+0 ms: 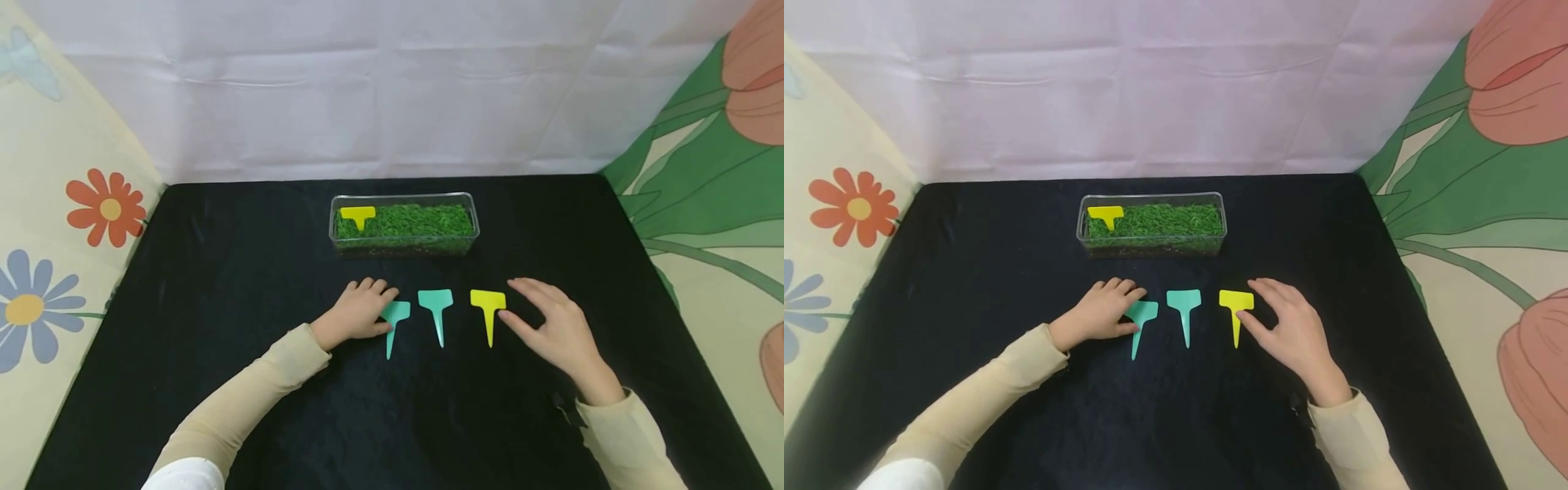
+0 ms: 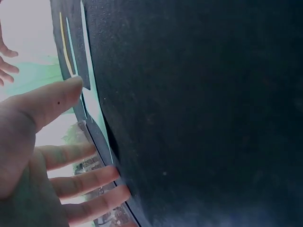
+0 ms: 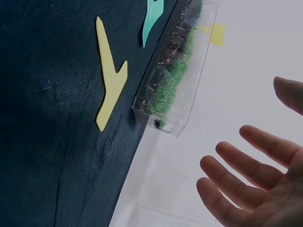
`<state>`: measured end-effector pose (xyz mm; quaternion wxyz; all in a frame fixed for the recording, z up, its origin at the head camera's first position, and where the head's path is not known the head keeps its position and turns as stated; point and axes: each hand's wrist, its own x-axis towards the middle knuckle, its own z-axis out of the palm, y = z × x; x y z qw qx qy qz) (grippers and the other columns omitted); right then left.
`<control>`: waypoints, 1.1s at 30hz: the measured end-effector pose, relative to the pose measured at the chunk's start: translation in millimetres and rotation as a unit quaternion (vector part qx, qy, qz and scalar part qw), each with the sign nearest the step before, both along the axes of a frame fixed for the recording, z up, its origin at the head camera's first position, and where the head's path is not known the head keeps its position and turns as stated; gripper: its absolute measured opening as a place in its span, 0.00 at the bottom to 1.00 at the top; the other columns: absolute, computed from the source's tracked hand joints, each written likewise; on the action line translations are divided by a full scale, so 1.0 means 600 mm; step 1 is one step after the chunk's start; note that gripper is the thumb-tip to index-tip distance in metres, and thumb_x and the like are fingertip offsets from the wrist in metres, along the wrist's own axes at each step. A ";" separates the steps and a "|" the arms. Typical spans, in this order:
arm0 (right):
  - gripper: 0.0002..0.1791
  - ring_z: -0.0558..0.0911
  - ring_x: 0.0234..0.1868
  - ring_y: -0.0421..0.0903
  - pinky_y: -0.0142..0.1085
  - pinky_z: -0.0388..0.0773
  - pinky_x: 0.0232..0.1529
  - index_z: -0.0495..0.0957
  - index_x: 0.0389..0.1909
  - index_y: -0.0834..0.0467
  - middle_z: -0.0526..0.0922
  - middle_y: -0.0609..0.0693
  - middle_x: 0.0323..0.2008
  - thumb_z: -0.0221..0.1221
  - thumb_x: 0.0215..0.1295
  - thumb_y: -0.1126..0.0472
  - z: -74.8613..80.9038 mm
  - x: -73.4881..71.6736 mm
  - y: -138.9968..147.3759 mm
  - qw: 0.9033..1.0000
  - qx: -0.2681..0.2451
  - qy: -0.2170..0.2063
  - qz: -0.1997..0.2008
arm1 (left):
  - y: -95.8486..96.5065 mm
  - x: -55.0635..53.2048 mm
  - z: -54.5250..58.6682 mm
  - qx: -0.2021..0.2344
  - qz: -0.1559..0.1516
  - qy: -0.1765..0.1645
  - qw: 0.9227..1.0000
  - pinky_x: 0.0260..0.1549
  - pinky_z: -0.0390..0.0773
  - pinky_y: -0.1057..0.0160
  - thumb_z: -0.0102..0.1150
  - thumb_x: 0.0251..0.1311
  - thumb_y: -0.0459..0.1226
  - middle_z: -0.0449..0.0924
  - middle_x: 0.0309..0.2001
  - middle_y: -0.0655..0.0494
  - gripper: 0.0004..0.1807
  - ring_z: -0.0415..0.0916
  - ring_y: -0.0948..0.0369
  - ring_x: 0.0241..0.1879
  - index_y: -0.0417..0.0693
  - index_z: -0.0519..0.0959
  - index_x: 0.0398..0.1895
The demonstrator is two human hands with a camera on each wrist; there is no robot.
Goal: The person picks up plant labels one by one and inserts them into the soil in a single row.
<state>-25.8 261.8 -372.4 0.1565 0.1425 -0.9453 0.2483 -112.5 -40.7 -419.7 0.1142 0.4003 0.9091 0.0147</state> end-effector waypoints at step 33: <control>0.27 0.73 0.51 0.60 0.55 0.69 0.45 0.75 0.50 0.62 0.76 0.62 0.50 0.68 0.46 0.59 -0.003 0.004 -0.003 1.000 0.006 -0.019 0.000 | 0.011 -0.007 -0.002 0.113 0.076 -0.081 0.987 0.18 0.65 0.64 0.63 0.53 0.42 0.68 0.20 0.56 0.16 0.67 0.60 0.18 0.43 0.69 0.34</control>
